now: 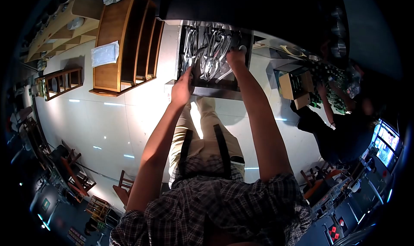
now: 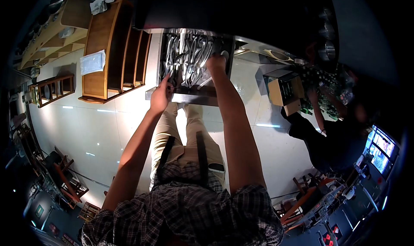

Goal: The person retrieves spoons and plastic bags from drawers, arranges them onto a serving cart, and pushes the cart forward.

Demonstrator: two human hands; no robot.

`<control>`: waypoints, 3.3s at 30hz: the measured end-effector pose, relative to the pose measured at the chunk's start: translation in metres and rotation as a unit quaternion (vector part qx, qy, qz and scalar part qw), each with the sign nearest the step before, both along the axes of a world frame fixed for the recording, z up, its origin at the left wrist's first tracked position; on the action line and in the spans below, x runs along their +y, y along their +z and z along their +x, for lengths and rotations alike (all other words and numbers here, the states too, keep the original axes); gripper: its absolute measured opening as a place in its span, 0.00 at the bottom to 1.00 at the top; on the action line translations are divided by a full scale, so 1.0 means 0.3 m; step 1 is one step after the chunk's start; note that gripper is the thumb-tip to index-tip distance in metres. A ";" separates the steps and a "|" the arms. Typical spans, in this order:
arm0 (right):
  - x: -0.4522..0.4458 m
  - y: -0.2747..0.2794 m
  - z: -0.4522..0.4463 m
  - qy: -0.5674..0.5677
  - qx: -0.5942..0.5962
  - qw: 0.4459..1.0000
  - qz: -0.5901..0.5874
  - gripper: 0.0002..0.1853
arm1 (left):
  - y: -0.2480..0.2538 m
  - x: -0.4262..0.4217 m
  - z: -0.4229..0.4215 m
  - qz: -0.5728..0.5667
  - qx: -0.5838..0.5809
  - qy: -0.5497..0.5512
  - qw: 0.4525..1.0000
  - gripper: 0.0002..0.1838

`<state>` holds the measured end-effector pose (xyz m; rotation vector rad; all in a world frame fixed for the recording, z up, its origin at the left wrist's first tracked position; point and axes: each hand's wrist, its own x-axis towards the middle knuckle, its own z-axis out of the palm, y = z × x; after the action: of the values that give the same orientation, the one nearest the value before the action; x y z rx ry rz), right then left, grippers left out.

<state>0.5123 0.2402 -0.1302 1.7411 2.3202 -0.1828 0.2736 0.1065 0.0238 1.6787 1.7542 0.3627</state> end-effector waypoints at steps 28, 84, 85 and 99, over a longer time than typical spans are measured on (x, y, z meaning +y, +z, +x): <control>-0.392 0.520 -0.153 0.016 0.277 0.960 0.030 0.16 | -0.104 -0.034 0.098 -0.063 -0.267 0.150 0.950 0.21; -0.477 0.653 -0.257 0.305 0.173 0.929 0.114 0.03 | 0.259 -0.146 -0.073 -0.149 -0.101 -0.189 0.965 0.19; -0.475 0.660 -0.254 0.305 0.173 0.930 0.115 0.03 | 0.251 -0.142 -0.075 -0.176 -0.071 -0.194 0.962 0.20; -0.380 0.561 -0.118 0.121 0.310 0.939 0.089 0.28 | 0.252 -0.188 -0.088 -0.121 0.049 0.011 0.991 0.19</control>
<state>0.4769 0.1263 0.0382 1.6180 3.0580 -0.5656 0.2472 0.0502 0.0996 1.5267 1.8087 0.0739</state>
